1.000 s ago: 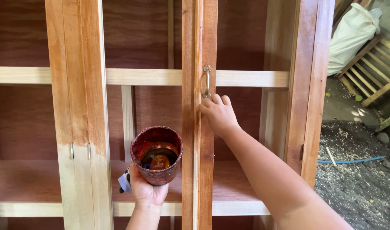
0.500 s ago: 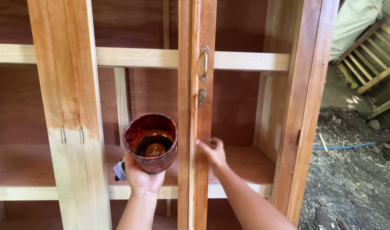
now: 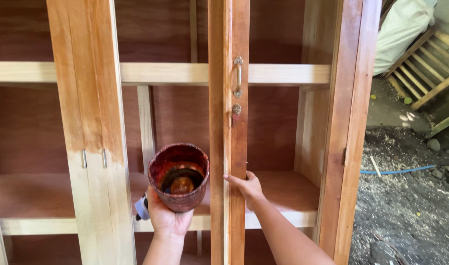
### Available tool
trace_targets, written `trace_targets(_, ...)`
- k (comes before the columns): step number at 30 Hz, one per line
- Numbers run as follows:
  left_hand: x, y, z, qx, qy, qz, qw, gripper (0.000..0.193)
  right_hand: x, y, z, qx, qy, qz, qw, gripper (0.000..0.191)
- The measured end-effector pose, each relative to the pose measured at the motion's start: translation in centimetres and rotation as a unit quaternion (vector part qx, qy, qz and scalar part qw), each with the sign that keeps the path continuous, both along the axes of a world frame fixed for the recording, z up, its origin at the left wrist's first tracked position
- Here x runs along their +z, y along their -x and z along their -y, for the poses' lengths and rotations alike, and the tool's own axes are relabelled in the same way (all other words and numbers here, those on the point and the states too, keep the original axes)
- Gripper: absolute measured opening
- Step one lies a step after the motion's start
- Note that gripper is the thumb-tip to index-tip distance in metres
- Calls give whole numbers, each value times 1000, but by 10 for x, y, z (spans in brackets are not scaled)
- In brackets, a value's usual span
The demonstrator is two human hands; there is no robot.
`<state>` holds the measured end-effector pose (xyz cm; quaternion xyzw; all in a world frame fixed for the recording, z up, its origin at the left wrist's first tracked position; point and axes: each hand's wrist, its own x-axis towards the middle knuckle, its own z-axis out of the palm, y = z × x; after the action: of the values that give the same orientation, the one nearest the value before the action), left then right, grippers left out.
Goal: The person holds a cup of dark wood stain and a wide brush, brushing stain onto the raw, unstained rails and frame of a wooden cabinet, working across different panels and edges. They briefly work the cabinet's lock and key, then open a cabinet door at the end.
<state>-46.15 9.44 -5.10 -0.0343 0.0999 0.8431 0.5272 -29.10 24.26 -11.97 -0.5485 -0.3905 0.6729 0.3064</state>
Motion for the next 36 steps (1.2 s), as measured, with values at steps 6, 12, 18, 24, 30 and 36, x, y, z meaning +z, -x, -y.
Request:
trace_targets(6,-3,8,9,-17,-19,-32,999,45,-35,-9,-18,-5,-3,-61,998,86)
trace_targets(12,-40,7,28,-34,-52,-42,997,42,-104,-21,12,-142,-167,-6,976,77)
trace_targets(18,-91,-15,58,-40,-1,-8,999,40,-172,-58,119,-240,-55,149,958,77)
trace_targets(24,-116,-18,89,-71,44,38,996,39,-204,-66,156,-49,133,110,984,87)
trace_targets(30,-120,-18,102,-89,61,30,994,40,-222,-51,158,-52,84,165,981,88)
trace_targets(36,-113,-17,103,-126,29,34,991,36,-218,-46,164,-76,52,187,978,88)
